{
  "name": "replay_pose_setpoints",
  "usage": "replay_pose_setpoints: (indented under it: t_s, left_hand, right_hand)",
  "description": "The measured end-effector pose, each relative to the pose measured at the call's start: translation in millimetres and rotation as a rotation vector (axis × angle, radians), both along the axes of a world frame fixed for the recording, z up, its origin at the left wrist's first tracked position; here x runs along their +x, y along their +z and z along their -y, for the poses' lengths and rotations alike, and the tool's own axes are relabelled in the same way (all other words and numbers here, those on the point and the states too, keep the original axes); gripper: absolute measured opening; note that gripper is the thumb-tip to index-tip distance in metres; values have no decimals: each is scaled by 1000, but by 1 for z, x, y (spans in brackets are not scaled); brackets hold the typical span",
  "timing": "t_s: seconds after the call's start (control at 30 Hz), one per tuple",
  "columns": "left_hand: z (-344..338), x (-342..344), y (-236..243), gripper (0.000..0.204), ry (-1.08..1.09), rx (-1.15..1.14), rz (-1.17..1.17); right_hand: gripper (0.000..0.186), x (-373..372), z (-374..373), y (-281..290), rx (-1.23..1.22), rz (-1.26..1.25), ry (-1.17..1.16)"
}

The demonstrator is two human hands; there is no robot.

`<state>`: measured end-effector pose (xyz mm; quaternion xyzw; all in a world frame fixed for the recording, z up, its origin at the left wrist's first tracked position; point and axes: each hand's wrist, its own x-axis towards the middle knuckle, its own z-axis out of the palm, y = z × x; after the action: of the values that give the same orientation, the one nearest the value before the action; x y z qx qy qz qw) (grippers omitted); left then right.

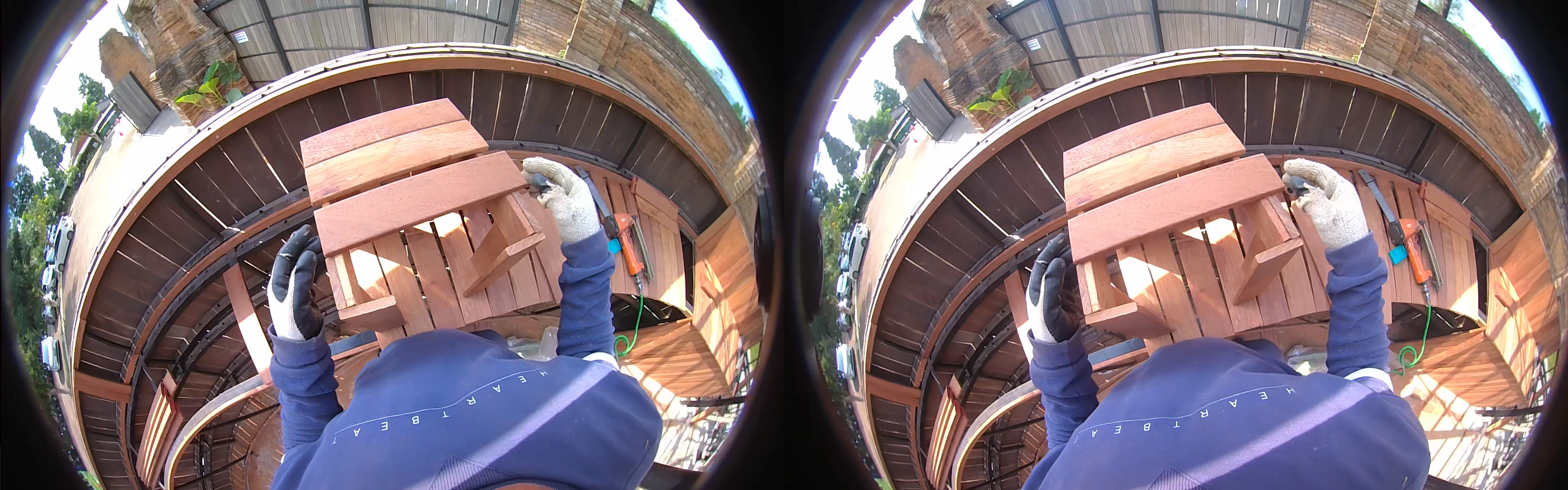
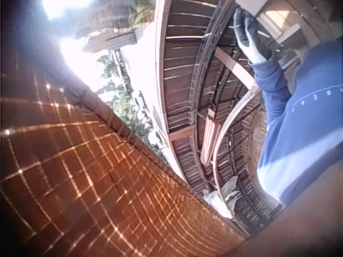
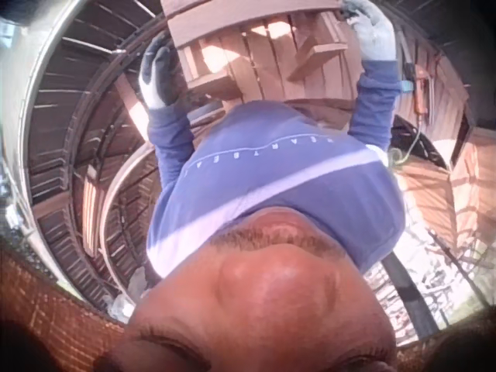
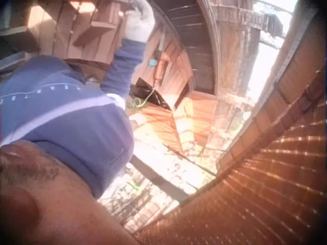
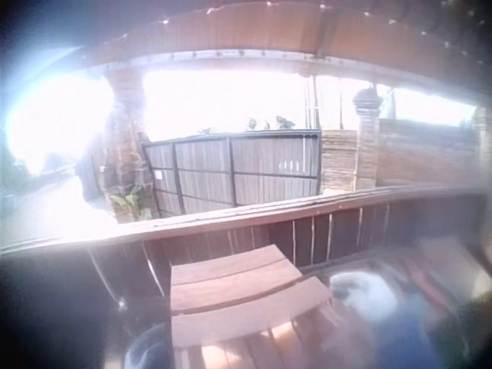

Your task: The person places wooden slats on top of a wooden box structure, checks their alignment with a speed square, and secures them with a pneumatic nail gun.

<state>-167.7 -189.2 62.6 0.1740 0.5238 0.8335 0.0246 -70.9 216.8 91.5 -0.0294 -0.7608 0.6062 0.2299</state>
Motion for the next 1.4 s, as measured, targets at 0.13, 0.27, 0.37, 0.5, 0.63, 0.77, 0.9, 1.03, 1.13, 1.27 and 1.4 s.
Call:
replay_pose_setpoints:
  t_s: [0.13,0.27,0.37,0.5,0.63,0.77,0.9,1.03,1.13,1.27,1.4]
  left_hand:
    - [-2,-4,2,36,86,-152,-55]
    - [-5,-7,3,33,80,-138,44]
    - [-11,-7,7,34,107,-153,65]
    - [-14,-8,12,35,111,-129,102]
    - [-13,-9,8,37,100,-105,111]
    - [-12,-10,8,37,107,-142,75]
    - [-12,-9,10,38,98,-121,73]
    - [-13,-8,10,38,84,-112,89]
    - [-15,-8,8,38,73,-77,83]
    - [-17,-9,5,37,69,-43,92]
    - [-19,-9,2,37,65,-63,83]
  right_hand:
    - [49,-4,15,6,-8,-14,78]
    - [50,-10,10,-5,-18,-18,88]
    - [52,-12,8,-13,-74,-29,40]
    - [53,-17,3,-17,-24,-81,76]
    - [54,-21,2,-19,-7,-47,52]
    - [53,-21,-3,-28,-6,-86,43]
    - [56,-22,-1,-30,-60,-109,36]
    - [53,-20,6,-29,-54,-114,39]
    - [52,-21,3,-33,-88,-134,47]
    - [44,-21,0,-41,-144,-176,98]
    - [46,-20,3,-43,-153,-179,85]
